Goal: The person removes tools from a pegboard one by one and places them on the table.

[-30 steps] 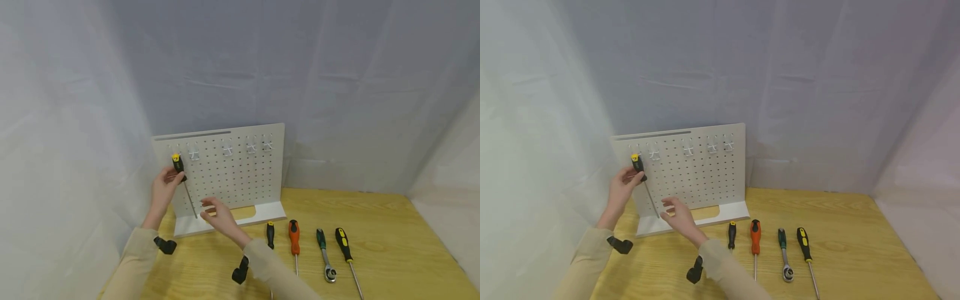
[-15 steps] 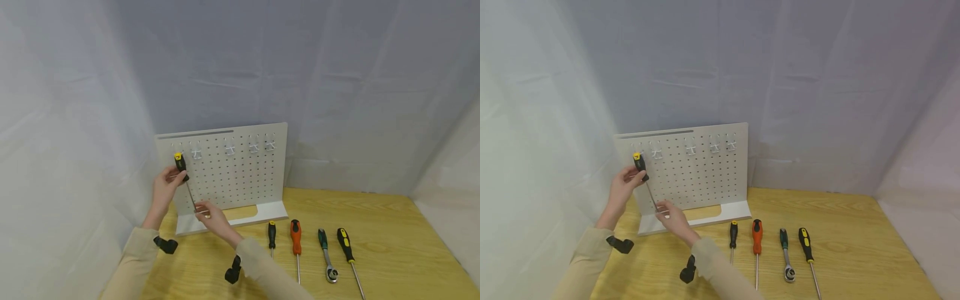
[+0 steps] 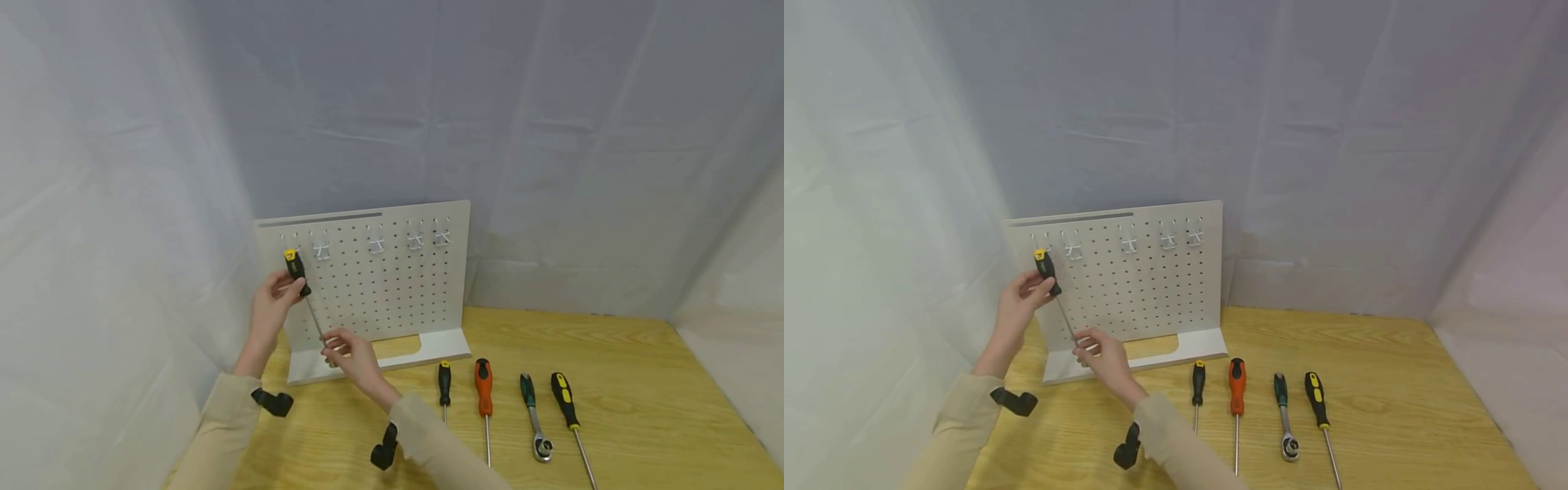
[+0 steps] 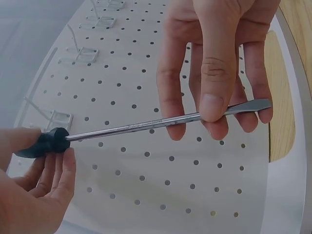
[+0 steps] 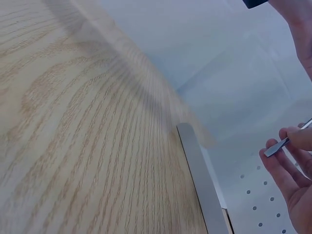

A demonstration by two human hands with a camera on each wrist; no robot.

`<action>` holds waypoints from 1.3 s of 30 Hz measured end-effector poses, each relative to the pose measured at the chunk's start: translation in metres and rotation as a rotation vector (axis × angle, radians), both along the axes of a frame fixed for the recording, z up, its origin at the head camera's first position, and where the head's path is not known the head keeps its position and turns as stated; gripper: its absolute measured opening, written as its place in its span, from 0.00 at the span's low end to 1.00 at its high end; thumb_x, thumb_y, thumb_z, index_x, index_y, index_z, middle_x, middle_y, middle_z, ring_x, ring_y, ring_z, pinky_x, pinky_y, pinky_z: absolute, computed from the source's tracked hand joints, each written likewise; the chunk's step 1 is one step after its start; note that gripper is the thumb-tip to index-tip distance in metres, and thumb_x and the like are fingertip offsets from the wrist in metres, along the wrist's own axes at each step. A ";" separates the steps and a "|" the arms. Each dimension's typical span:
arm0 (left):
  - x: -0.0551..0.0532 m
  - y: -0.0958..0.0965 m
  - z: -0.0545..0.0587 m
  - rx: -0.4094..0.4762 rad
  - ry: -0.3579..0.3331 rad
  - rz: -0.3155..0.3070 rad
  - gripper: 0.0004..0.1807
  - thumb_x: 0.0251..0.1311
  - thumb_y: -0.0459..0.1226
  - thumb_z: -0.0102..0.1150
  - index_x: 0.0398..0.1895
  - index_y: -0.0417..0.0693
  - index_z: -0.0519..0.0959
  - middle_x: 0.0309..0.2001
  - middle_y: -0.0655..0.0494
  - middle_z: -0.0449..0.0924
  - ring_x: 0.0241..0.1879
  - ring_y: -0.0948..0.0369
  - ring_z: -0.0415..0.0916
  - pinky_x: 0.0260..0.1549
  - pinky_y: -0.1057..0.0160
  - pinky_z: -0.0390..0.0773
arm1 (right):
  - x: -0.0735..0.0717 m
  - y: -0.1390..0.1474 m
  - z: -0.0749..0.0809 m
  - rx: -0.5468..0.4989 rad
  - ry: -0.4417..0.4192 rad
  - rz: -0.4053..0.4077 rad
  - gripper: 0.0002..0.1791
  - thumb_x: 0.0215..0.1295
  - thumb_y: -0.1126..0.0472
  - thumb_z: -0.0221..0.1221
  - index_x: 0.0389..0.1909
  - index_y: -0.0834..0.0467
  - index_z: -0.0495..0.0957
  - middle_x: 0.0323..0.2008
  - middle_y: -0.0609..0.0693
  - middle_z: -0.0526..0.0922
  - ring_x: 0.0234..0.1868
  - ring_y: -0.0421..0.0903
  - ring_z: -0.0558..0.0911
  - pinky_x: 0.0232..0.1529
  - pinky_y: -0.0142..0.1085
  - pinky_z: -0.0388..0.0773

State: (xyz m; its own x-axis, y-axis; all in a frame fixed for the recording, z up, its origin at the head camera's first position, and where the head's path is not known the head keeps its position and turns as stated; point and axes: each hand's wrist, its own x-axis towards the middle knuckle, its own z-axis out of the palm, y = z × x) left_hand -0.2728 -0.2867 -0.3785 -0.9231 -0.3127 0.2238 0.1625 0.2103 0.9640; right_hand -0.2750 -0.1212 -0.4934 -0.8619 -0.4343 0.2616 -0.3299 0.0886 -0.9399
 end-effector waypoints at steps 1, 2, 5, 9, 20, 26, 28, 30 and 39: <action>0.000 0.001 0.000 0.004 -0.001 0.002 0.24 0.73 0.36 0.57 0.65 0.28 0.69 0.58 0.35 0.74 0.37 0.76 0.78 0.44 0.74 0.83 | 0.001 0.000 0.000 0.001 0.001 -0.002 0.14 0.69 0.63 0.64 0.54 0.55 0.81 0.42 0.51 0.88 0.34 0.34 0.84 0.35 0.26 0.84; 0.001 0.001 0.001 0.009 -0.003 0.004 0.24 0.73 0.36 0.57 0.65 0.29 0.69 0.58 0.36 0.74 0.37 0.76 0.78 0.44 0.74 0.83 | 0.001 0.001 0.000 0.000 0.004 -0.004 0.14 0.68 0.63 0.64 0.54 0.55 0.82 0.41 0.51 0.88 0.34 0.34 0.84 0.35 0.26 0.83; 0.003 0.002 0.002 0.022 -0.005 0.006 0.24 0.73 0.35 0.56 0.65 0.29 0.69 0.57 0.38 0.74 0.37 0.75 0.78 0.45 0.73 0.84 | 0.003 0.001 -0.001 0.002 0.015 -0.009 0.14 0.68 0.63 0.64 0.53 0.55 0.82 0.41 0.50 0.88 0.33 0.33 0.83 0.34 0.25 0.83; 0.006 0.003 0.003 0.034 -0.010 -0.003 0.25 0.73 0.34 0.56 0.67 0.29 0.67 0.57 0.39 0.73 0.39 0.74 0.78 0.46 0.74 0.83 | 0.004 0.003 -0.002 0.003 0.038 -0.017 0.13 0.68 0.63 0.64 0.53 0.55 0.82 0.40 0.49 0.88 0.33 0.34 0.83 0.33 0.25 0.83; 0.014 0.005 0.005 -0.003 -0.007 -0.015 0.26 0.73 0.37 0.56 0.69 0.32 0.66 0.60 0.37 0.73 0.40 0.75 0.78 0.46 0.75 0.83 | 0.010 0.008 0.003 -0.005 -0.006 -0.016 0.13 0.68 0.63 0.65 0.52 0.54 0.83 0.40 0.48 0.88 0.32 0.34 0.83 0.33 0.26 0.83; 0.015 0.005 0.006 -0.010 -0.004 -0.020 0.27 0.73 0.38 0.56 0.69 0.32 0.66 0.61 0.37 0.73 0.41 0.75 0.78 0.47 0.74 0.83 | 0.012 0.010 0.006 -0.017 -0.009 -0.013 0.13 0.68 0.64 0.64 0.52 0.55 0.83 0.40 0.50 0.88 0.32 0.35 0.83 0.33 0.26 0.84; 0.016 0.006 0.006 -0.006 -0.003 -0.020 0.27 0.73 0.37 0.57 0.69 0.32 0.66 0.61 0.38 0.73 0.41 0.75 0.78 0.48 0.73 0.83 | 0.013 0.011 0.007 -0.023 -0.010 -0.008 0.13 0.68 0.65 0.64 0.52 0.55 0.83 0.40 0.50 0.88 0.33 0.35 0.84 0.33 0.26 0.84; 0.018 0.007 0.007 0.000 0.002 -0.021 0.27 0.73 0.37 0.57 0.69 0.32 0.66 0.60 0.38 0.73 0.41 0.75 0.78 0.48 0.72 0.83 | 0.013 0.012 0.007 -0.026 -0.012 -0.006 0.13 0.69 0.65 0.64 0.52 0.55 0.83 0.40 0.50 0.88 0.33 0.35 0.84 0.34 0.26 0.84; 0.027 0.016 0.013 -0.022 0.021 -0.037 0.27 0.73 0.39 0.58 0.69 0.36 0.67 0.61 0.40 0.74 0.42 0.73 0.79 0.50 0.71 0.83 | 0.017 0.017 0.008 -0.047 -0.032 -0.012 0.14 0.68 0.65 0.64 0.53 0.55 0.82 0.41 0.50 0.87 0.35 0.38 0.84 0.36 0.28 0.85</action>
State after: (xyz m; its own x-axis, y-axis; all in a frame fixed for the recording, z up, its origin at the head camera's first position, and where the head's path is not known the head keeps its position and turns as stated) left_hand -0.2460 -0.2704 -0.3651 -0.9288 -0.2734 0.2501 0.1910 0.2251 0.9554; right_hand -0.2583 -0.1040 -0.4849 -0.8753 -0.4116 0.2538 -0.2988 0.0477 -0.9531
